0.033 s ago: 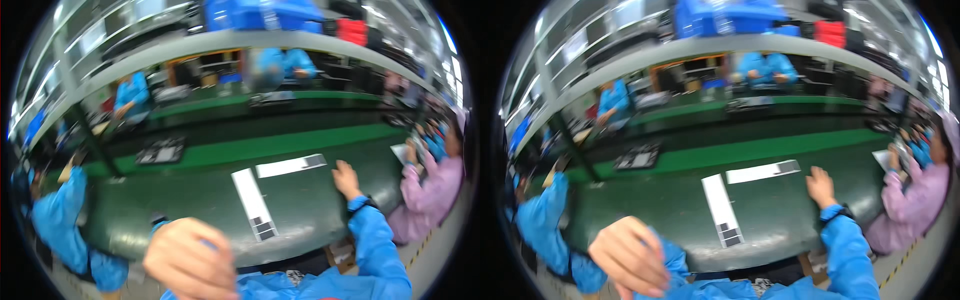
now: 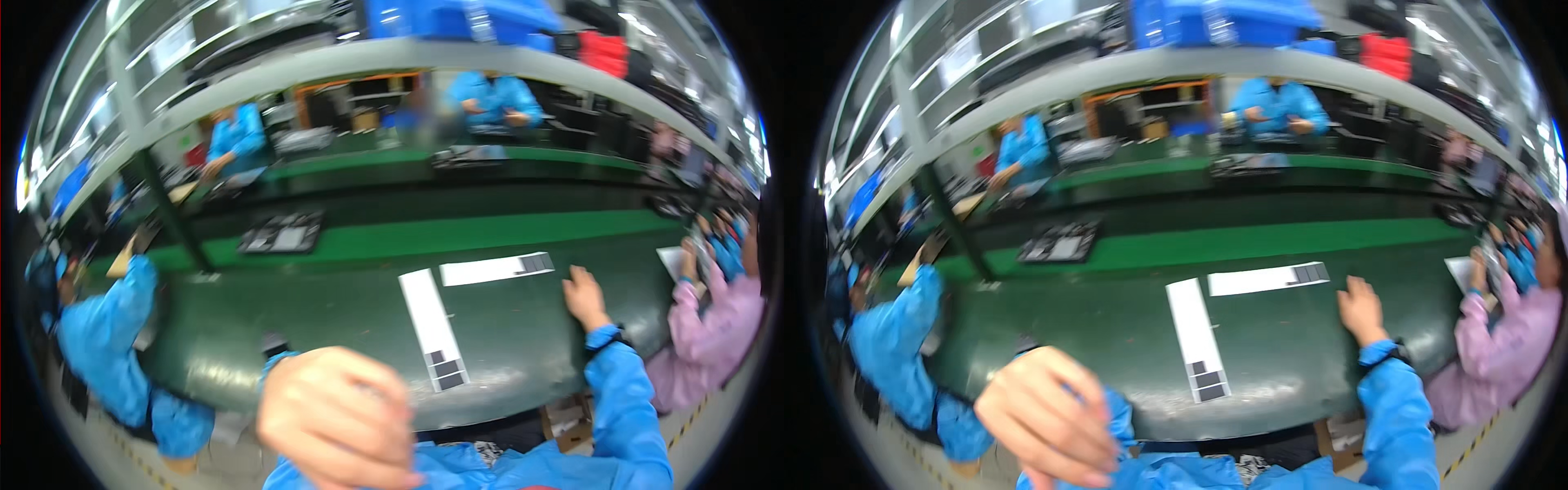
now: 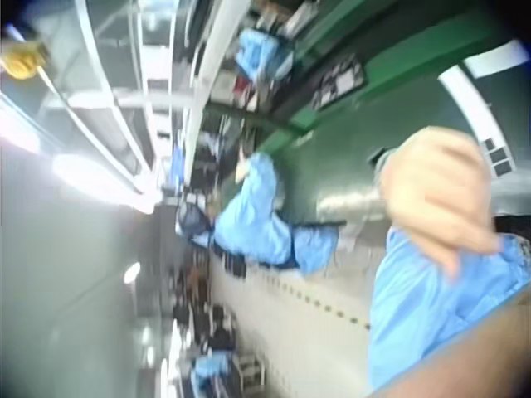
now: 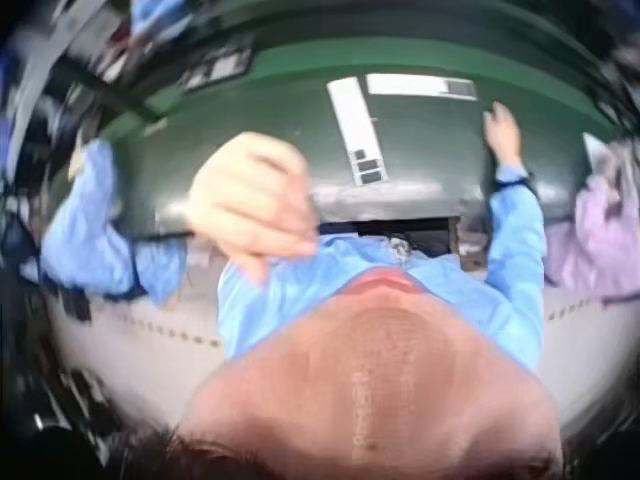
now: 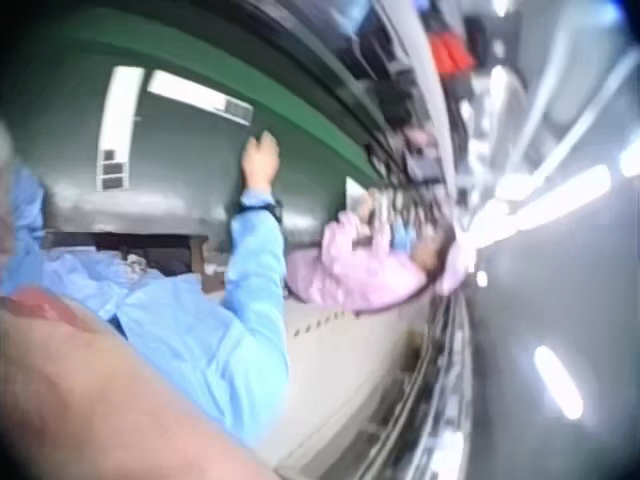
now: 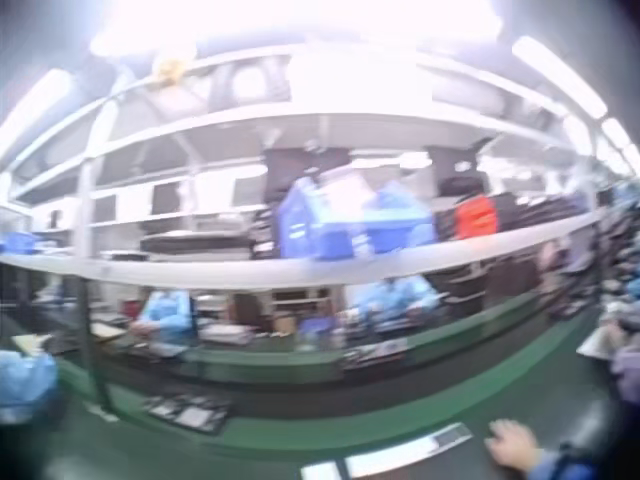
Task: The person assembles the internal components of a tablet device by placing a motherboard, battery, and ribbon cable into a housing. The person uses tweezers and a stylus to manipulate the small components and connect the cables.
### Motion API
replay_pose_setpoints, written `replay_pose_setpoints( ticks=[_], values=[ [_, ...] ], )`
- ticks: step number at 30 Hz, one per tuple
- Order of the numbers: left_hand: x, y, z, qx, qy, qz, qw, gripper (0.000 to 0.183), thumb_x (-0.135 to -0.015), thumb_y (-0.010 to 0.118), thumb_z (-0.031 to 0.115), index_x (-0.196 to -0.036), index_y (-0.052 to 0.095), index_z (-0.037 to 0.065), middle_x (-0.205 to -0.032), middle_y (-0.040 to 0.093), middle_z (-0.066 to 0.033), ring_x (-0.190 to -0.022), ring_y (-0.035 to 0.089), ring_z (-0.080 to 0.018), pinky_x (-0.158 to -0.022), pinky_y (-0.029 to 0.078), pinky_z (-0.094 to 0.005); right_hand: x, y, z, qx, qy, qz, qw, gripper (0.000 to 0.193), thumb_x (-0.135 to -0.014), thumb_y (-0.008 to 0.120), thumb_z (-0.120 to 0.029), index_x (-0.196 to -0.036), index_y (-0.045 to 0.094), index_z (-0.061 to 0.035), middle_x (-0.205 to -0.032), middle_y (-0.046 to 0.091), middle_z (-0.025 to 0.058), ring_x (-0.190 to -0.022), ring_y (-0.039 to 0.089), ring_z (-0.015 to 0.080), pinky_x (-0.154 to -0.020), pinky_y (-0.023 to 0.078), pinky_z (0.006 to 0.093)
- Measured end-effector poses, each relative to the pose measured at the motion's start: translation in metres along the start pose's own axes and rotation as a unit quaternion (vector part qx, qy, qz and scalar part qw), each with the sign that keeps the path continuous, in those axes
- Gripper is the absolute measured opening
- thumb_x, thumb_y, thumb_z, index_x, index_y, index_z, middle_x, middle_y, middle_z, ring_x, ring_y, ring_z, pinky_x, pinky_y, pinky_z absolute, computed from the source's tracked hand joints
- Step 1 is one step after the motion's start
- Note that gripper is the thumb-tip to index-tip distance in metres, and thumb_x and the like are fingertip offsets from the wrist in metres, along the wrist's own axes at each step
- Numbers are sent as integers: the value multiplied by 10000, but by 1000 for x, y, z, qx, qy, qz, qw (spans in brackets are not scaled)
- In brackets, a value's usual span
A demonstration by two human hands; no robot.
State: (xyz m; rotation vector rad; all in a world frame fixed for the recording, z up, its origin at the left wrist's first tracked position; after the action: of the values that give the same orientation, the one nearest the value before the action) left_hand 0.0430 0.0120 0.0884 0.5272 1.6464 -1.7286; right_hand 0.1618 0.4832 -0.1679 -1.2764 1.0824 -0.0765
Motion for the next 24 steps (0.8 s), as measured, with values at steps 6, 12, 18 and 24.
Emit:
replay_pose_setpoints(
  ticks=[6, 12, 18, 24],
  values=[
    [13, 16, -44, -151, -92, 66, 982, 281, -853, 629, 207, -971, 646, -48, -760, 585, -61, -664, 575, -197, -682, 477, -337, -72, 24, 49, -52, 112, -142, 982, 419, -900, 590, -310, -1155, 627, 20, -1119, 639, 245, -1071, 603, 385, -939, 469, 420],
    [14, 33, -71, -227, -93, 38, 969, 282, -839, 631, 192, -1031, 680, -9, -719, 577, -24, -655, 576, -166, -667, 474, -285, -69, 114, 79, 41, 96, -160, 982, 500, -985, 453, -355, -1384, 447, -54, -1445, 407, 214, -1337, 372, 391, -1081, 317, 485],
    [17, 42, -104, -236, -180, 81, 952, 402, -766, 601, 157, -1137, 649, 10, -696, 514, -2, -644, 530, -155, -646, 453, -284, -65, 124, 77, -5, 81, -185, 979, 558, -980, 433, -418, -1423, 403, -80, -1506, 334, 176, -1400, 284, 371, -1114, 255, 517],
    [13, 53, -108, -215, -148, 84, 962, 407, -743, 623, 139, -1127, 664, 9, -689, 535, -12, -622, 541, -154, -630, 460, -279, -64, 111, 66, -20, 80, -168, 982, 550, -971, 453, -421, -1408, 435, -88, -1501, 348, 169, -1402, 289, 352, -1125, 239, 499]
  ],
)
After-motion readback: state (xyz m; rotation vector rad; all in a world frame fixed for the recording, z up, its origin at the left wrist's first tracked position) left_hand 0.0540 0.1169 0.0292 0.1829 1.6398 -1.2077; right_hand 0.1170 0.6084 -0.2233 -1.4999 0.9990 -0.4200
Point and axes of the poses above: each hand's wrist, its own x-axis away from the middle knuckle, its own y-axis out of the palm, z = x × y, the point moved 10 cm from there along -x, towards the middle knuckle
